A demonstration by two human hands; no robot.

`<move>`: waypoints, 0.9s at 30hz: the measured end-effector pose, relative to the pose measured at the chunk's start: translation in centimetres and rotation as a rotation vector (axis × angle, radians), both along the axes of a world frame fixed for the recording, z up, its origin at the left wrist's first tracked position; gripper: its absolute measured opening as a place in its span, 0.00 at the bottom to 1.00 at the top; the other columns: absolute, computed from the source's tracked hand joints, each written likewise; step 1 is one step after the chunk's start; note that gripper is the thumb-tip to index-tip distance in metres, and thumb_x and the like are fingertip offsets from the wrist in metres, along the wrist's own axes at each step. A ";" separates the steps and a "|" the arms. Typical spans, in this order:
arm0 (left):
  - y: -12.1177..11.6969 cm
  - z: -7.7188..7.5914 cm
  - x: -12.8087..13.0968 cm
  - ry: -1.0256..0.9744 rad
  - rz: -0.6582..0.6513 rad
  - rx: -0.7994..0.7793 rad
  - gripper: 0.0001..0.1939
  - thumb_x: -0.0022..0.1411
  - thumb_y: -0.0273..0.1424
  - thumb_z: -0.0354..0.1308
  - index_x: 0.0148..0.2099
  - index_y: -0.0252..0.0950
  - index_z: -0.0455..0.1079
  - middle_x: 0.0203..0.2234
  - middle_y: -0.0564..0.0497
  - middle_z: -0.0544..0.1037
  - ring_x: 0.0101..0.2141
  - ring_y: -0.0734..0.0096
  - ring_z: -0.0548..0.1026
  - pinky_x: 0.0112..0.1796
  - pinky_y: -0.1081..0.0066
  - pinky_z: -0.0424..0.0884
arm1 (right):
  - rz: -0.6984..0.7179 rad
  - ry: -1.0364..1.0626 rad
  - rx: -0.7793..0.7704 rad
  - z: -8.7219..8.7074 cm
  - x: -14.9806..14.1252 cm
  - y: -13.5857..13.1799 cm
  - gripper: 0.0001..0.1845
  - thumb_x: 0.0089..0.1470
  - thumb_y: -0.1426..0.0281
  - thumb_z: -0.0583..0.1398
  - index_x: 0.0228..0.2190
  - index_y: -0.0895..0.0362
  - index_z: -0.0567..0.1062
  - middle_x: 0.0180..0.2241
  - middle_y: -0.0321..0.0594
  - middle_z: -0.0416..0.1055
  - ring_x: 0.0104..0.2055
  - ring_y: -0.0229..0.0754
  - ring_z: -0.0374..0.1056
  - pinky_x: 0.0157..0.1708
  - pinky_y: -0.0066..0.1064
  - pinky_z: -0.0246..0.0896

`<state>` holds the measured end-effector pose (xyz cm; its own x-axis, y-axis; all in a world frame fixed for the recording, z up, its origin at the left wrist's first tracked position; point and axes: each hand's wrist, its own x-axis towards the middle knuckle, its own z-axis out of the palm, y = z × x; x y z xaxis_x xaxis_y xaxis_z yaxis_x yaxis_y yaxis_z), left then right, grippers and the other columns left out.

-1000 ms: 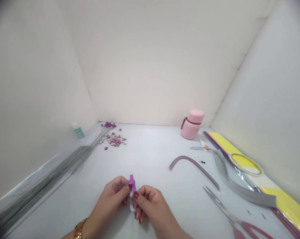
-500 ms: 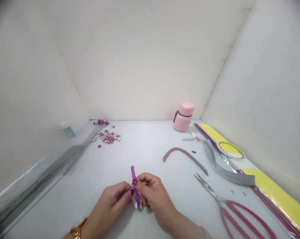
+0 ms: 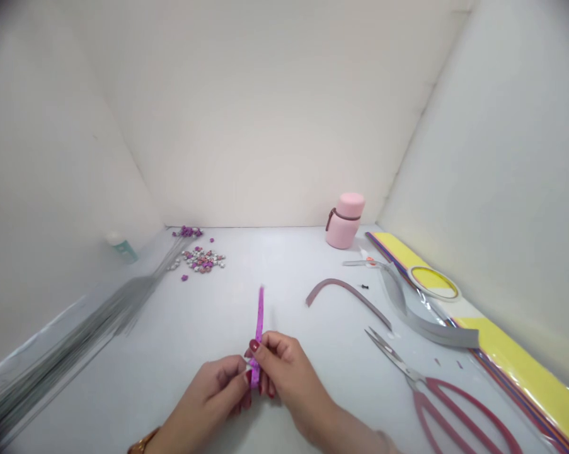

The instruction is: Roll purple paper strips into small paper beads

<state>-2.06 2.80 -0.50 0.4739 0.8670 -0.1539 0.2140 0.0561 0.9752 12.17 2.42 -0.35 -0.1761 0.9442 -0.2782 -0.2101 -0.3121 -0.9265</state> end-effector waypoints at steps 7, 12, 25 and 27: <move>-0.2 0.5 -0.4 0.113 0.075 0.226 0.07 0.58 0.28 0.49 0.33 0.35 0.69 0.26 0.52 0.76 0.27 0.73 0.72 0.29 0.78 0.64 | -0.021 -0.063 0.031 -0.2 0.0 0.1 0.18 0.50 0.58 0.56 0.20 0.60 0.65 0.11 0.28 0.59 0.13 0.27 0.50 0.15 0.20 0.43; -0.1 0.6 -0.7 0.311 0.030 0.492 0.11 0.59 0.26 0.46 0.31 0.37 0.69 0.25 0.52 0.74 0.27 0.73 0.70 0.31 0.77 0.61 | -0.010 -0.100 0.036 -0.3 -0.1 0.0 0.17 0.50 0.59 0.56 0.21 0.60 0.67 0.11 0.29 0.60 0.14 0.28 0.51 0.15 0.20 0.44; -0.3 0.9 -0.2 0.109 0.062 0.136 0.13 0.59 0.29 0.45 0.24 0.34 0.64 0.17 0.56 0.67 0.21 0.78 0.64 0.23 0.80 0.59 | -0.052 -0.097 0.090 -0.4 -0.2 0.1 0.17 0.53 0.57 0.53 0.25 0.59 0.67 0.13 0.30 0.62 0.14 0.29 0.54 0.14 0.20 0.47; -0.3 0.9 -0.3 0.125 0.093 0.174 0.14 0.60 0.30 0.46 0.23 0.34 0.63 0.17 0.56 0.68 0.21 0.77 0.64 0.23 0.79 0.59 | 0.016 -0.123 0.099 -0.5 -0.3 -0.1 0.18 0.52 0.57 0.54 0.22 0.59 0.65 0.13 0.29 0.62 0.13 0.28 0.54 0.14 0.20 0.46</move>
<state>-2.32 2.48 0.43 0.3773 0.9247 -0.0509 0.3354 -0.0852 0.9382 11.88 2.29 -0.82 -0.1618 0.9655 -0.2038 -0.0890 -0.2200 -0.9714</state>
